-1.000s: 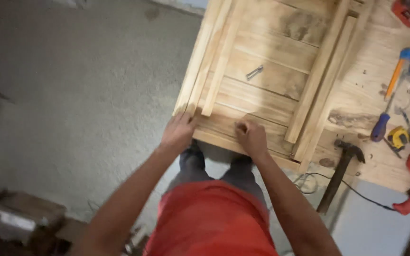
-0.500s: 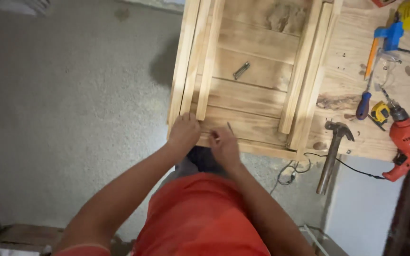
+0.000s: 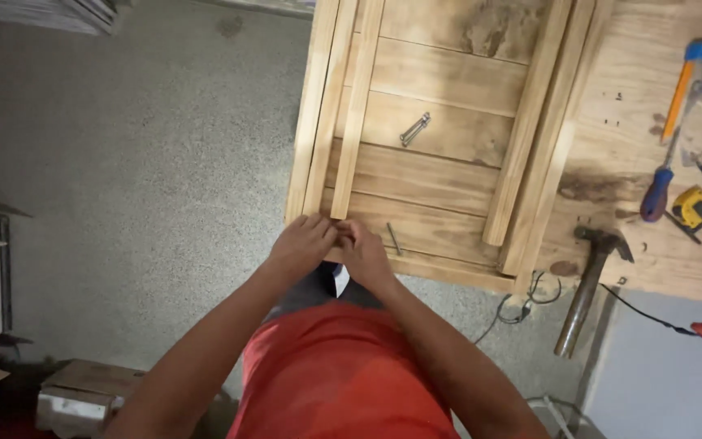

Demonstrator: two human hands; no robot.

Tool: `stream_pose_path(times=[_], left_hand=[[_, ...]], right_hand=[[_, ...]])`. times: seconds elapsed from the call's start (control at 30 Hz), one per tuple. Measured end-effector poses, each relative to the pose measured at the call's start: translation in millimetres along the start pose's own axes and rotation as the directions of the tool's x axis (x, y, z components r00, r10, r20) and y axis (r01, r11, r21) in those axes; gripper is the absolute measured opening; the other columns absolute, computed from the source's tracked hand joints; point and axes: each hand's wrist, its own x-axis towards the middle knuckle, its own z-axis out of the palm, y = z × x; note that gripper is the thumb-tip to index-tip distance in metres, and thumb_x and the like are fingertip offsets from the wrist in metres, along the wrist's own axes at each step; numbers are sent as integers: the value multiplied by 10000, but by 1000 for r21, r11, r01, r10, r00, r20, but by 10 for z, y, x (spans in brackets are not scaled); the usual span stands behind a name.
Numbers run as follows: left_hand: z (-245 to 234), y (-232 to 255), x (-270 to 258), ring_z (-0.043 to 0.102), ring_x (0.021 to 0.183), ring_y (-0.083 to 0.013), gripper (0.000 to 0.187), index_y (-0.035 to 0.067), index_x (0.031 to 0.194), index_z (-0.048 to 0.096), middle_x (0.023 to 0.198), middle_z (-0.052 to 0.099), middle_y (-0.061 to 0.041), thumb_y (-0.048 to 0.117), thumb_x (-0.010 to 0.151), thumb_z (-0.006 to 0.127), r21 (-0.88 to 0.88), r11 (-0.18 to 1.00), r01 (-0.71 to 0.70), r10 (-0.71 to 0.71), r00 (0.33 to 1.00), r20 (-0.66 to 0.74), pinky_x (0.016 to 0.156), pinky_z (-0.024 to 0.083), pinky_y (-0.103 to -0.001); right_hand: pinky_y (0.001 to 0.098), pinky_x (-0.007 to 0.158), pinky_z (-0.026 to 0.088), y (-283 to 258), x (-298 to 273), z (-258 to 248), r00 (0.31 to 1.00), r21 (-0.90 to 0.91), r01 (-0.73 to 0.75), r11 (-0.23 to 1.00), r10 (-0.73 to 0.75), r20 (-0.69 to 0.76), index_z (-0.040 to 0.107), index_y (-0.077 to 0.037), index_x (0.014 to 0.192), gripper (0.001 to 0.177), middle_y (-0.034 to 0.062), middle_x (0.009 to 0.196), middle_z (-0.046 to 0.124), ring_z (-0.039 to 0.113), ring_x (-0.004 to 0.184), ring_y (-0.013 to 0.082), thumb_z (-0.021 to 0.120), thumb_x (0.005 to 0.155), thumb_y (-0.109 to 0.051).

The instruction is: Assembling a wooden frame by positioning slats and securing them with nails using a hammer.

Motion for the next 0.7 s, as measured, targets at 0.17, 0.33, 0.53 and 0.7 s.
stream_pose_path(times=[0.17,0.33,0.53,0.7], left_hand=[[-40,-53,127,639,875,-274,59,115,944,594,810,610,-68,171,959,587,-60,996,72,-77,993,-92,774,500,-373],[-18,-120,40,664,903,-246,65,124,1011,619,847,664,-47,140,994,559,-157,985,66,-84,991,-109,778,520,-362],[-153,-360,-59,659,870,-330,222,33,988,626,748,633,-141,178,842,709,-347,929,126,-168,981,-93,784,552,-407],[-293,-595,-65,645,1042,-410,627,-56,1431,470,950,724,-244,152,886,699,-627,769,129,-76,991,111,871,536,-496]], right_hand=[[529,902,586,-57,77,-14,997,63,67,996,-66,-30,697,-218,1203,258,94,1100,777,714,1061,402,598,967,-253],[526,909,591,-161,107,88,994,31,-73,997,75,-79,748,-207,1132,229,101,1077,782,718,1049,402,685,913,-231],[494,941,589,-292,122,316,960,-44,-272,961,268,-82,777,-296,1126,255,65,1079,776,707,1071,383,709,899,-392],[604,860,557,-212,27,387,956,-192,-99,976,39,-292,720,-140,1103,242,196,963,747,705,946,481,627,963,-314]])
